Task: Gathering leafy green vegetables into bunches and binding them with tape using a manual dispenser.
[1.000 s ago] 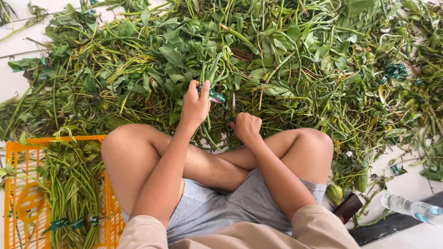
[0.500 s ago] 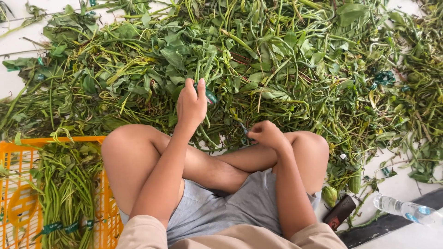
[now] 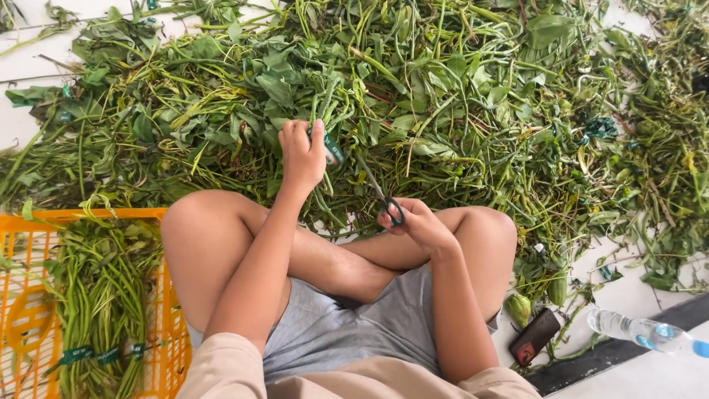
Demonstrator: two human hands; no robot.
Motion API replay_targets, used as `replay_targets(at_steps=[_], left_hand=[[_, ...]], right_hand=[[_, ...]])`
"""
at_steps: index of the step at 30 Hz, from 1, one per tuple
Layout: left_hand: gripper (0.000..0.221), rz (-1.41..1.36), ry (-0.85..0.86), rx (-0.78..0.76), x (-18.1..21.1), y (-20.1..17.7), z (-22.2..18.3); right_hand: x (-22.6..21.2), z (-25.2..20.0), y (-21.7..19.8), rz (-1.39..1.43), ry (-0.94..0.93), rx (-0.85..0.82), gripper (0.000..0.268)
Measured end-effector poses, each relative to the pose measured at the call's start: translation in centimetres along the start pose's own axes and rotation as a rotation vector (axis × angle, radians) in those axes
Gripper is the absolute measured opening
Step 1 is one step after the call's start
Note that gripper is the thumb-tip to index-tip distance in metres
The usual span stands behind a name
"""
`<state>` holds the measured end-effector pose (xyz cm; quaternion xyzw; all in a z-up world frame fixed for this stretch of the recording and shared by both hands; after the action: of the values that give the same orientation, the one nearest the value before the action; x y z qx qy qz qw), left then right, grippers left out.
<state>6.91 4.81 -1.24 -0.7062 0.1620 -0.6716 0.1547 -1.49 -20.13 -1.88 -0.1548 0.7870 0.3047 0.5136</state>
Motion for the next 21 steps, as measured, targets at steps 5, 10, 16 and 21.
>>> replay_targets(at_steps=[5,10,16,21], left_hand=[[0.052,-0.026,-0.019,-0.022,-0.7,0.0,-0.1],[0.059,0.031,-0.081,-0.018,-1.5,0.1,-0.7],[0.067,0.040,-0.185,0.032,-5.0,2.4,-0.3],[0.088,-0.198,-0.234,-0.082,-4.8,3.9,-2.2]], right_hand=[[2.0,1.1,2.1,0.178,-0.041,0.002,0.041],[2.4,1.8,4.8,0.248,-0.084,-0.141,0.046],[2.9,1.8,6.8,0.325,-0.075,-0.291,0.057],[5.1,1.3,7.7,0.370,-0.024,-0.212,0.054]])
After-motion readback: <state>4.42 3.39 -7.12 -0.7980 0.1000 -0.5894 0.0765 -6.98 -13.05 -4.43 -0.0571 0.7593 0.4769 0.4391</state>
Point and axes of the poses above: each hand's wrist, its own z-axis towards the middle knuckle, its own y-axis out of the palm, x = y × z, the point moved 4 cm from there along z, towards the middle knuckle, and after that the axes turned 13 degrees about -x, right-handed, at the moved point
